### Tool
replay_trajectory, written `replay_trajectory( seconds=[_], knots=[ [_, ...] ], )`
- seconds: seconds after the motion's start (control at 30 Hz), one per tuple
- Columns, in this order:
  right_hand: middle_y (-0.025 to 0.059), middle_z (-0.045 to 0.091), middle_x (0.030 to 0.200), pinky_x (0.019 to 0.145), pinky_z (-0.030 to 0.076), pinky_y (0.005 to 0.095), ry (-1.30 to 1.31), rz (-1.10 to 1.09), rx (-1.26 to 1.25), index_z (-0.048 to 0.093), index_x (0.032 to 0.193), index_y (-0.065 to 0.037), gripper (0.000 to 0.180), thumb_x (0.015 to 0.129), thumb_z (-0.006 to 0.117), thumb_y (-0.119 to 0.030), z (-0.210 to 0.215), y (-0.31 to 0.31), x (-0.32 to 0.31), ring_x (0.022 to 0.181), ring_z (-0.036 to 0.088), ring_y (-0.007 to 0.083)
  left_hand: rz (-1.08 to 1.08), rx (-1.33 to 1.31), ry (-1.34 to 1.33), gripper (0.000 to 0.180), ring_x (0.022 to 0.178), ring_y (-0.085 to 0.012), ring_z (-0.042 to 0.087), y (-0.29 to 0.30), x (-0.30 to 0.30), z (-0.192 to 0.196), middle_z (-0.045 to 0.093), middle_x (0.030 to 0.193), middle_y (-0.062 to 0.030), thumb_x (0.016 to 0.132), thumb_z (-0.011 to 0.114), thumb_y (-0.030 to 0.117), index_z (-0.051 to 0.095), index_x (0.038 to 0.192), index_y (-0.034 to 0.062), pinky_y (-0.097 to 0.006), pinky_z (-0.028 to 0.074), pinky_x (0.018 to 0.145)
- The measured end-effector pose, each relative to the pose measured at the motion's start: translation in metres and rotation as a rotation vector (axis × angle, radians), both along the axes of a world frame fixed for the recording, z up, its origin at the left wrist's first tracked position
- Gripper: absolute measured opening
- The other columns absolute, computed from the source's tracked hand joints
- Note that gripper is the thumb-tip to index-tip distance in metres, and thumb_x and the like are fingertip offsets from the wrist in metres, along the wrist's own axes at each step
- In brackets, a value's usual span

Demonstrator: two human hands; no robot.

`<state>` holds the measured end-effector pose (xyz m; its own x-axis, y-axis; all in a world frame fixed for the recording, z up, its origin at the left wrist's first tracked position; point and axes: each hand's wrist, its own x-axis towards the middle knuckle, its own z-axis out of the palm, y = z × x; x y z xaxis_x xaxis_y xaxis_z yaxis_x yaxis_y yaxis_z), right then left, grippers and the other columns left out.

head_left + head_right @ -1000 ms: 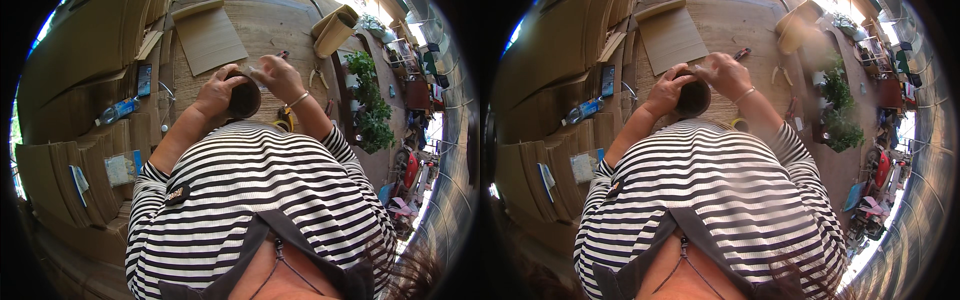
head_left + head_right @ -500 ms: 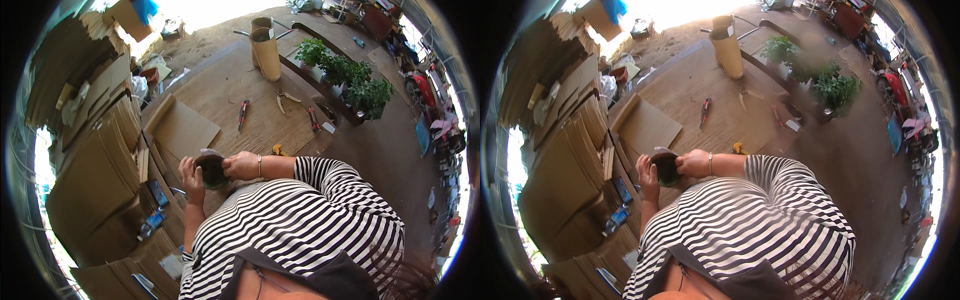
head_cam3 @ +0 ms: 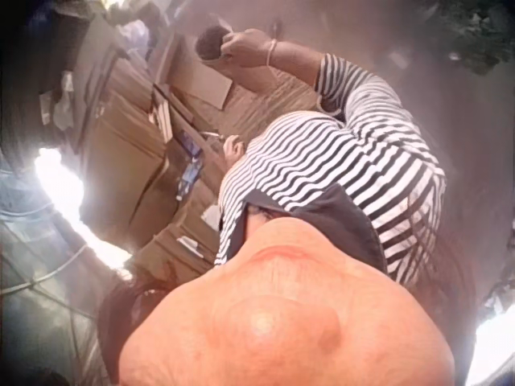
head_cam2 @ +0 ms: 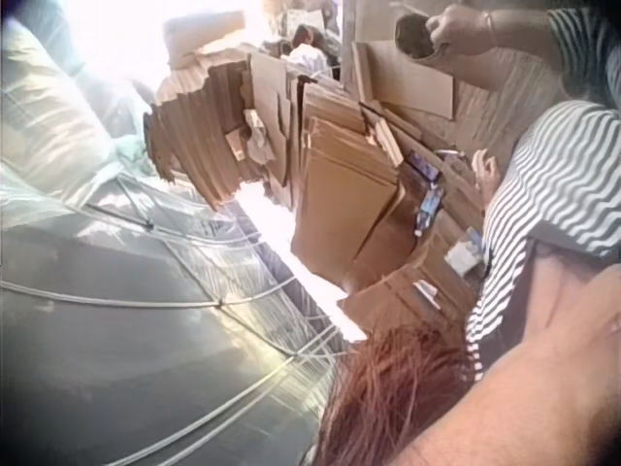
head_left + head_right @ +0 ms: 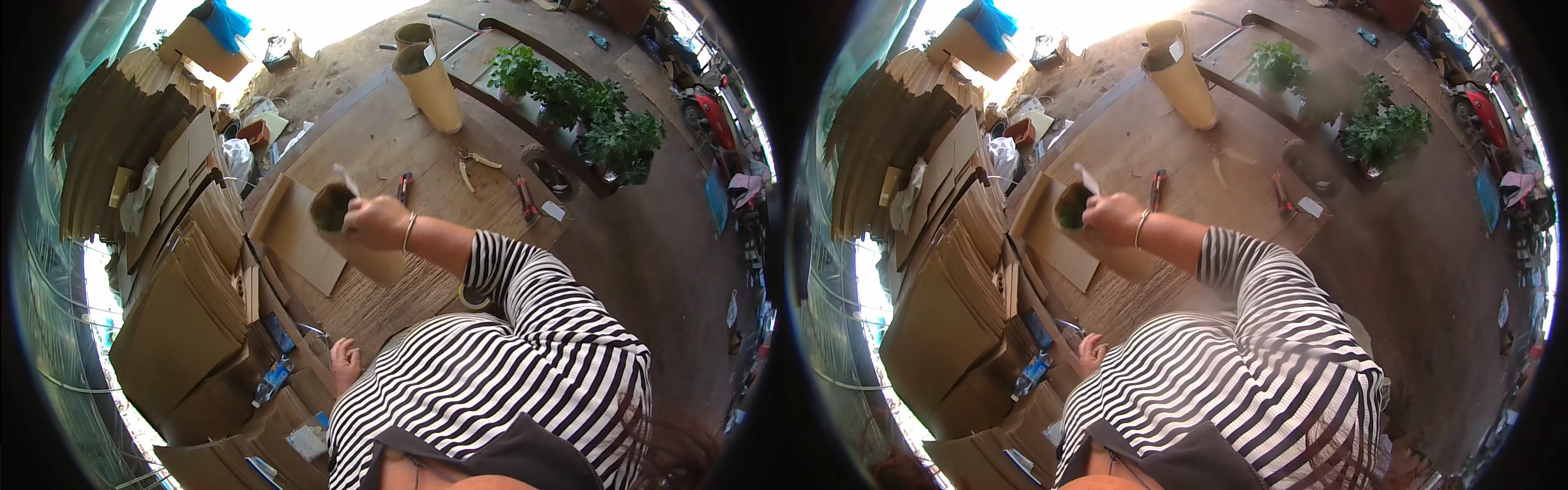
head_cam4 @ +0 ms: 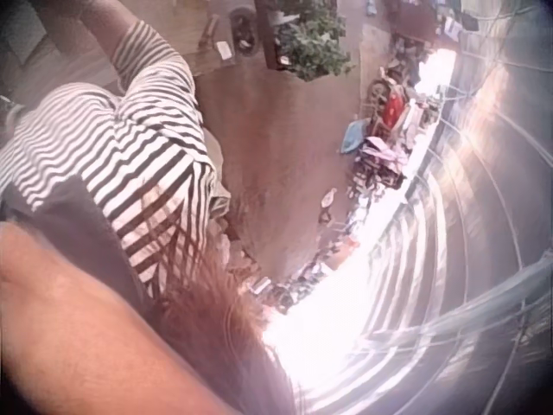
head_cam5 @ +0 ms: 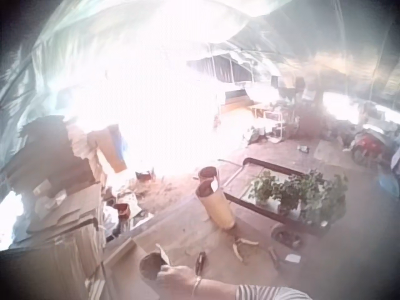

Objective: The person rolls flat cardboard sheets into cylindrical tubes and secures the seams with clear tape. They then place a small potted plant inside one of the tubes and continue assembling additional tubes on a wooden workbench.

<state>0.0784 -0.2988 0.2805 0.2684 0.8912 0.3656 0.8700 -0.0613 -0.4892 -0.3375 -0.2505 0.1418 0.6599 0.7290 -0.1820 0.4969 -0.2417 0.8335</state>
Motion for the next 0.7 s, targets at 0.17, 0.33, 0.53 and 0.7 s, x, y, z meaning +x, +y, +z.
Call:
replay_trajectory(
  seconds=[0.17,0.33,0.53,0.7],
  knots=[
    [0.007,0.068,0.1,0.078,0.059,0.0464,0.028,-0.239,-0.031,0.071,0.086,-0.015,0.019,0.087,0.069,-0.034,0.009,-0.004,0.09,0.088,0.072,0.0325,-0.231,0.027,0.227,0.033,0.094,-0.0183,0.072,-0.03,0.005,0.014,0.052,0.141,-0.013,0.095,0.07,0.007,0.064,0.127,0.0043,-0.03,0.059,0.081],
    [0.0055,0.066,0.095,0.075,0.056,0.0465,-0.036,-0.362,0.036,0.07,0.086,-0.014,0.014,0.085,0.075,-0.027,-0.029,0.012,0.173,0.086,0.07,0.0322,-0.301,0.041,0.308,0.032,0.092,-0.0205,0.071,-0.046,0.01,0.015,0.057,0.136,-0.0135,0.094,0.069,0.005,0.063,0.126,0.0049,-0.032,0.059,0.081],
    [0.0062,0.066,0.095,0.076,0.056,0.0474,-0.069,-0.523,0.07,0.069,0.087,-0.013,0.017,0.086,0.076,-0.029,-0.048,0.033,0.246,0.089,0.069,0.0331,-0.161,-0.299,0.357,0.04,0.114,-0.0258,0.063,-0.068,0.024,0.039,0.058,0.134,-0.0151,0.097,0.067,0.02,0.06,0.133,0.0041,-0.037,0.052,0.097],
    [0.0068,0.067,0.099,0.079,0.056,0.0482,-0.077,-0.572,0.018,0.07,0.091,-0.014,0.015,0.09,0.071,-0.029,-0.045,0.048,0.277,0.093,0.07,0.0337,-0.109,-0.371,0.376,0.046,0.119,-0.0305,0.06,-0.069,0.04,0.057,0.06,0.134,-0.0185,0.097,0.065,0.026,0.059,0.135,0.0003,-0.04,0.048,0.105]
  ],
)
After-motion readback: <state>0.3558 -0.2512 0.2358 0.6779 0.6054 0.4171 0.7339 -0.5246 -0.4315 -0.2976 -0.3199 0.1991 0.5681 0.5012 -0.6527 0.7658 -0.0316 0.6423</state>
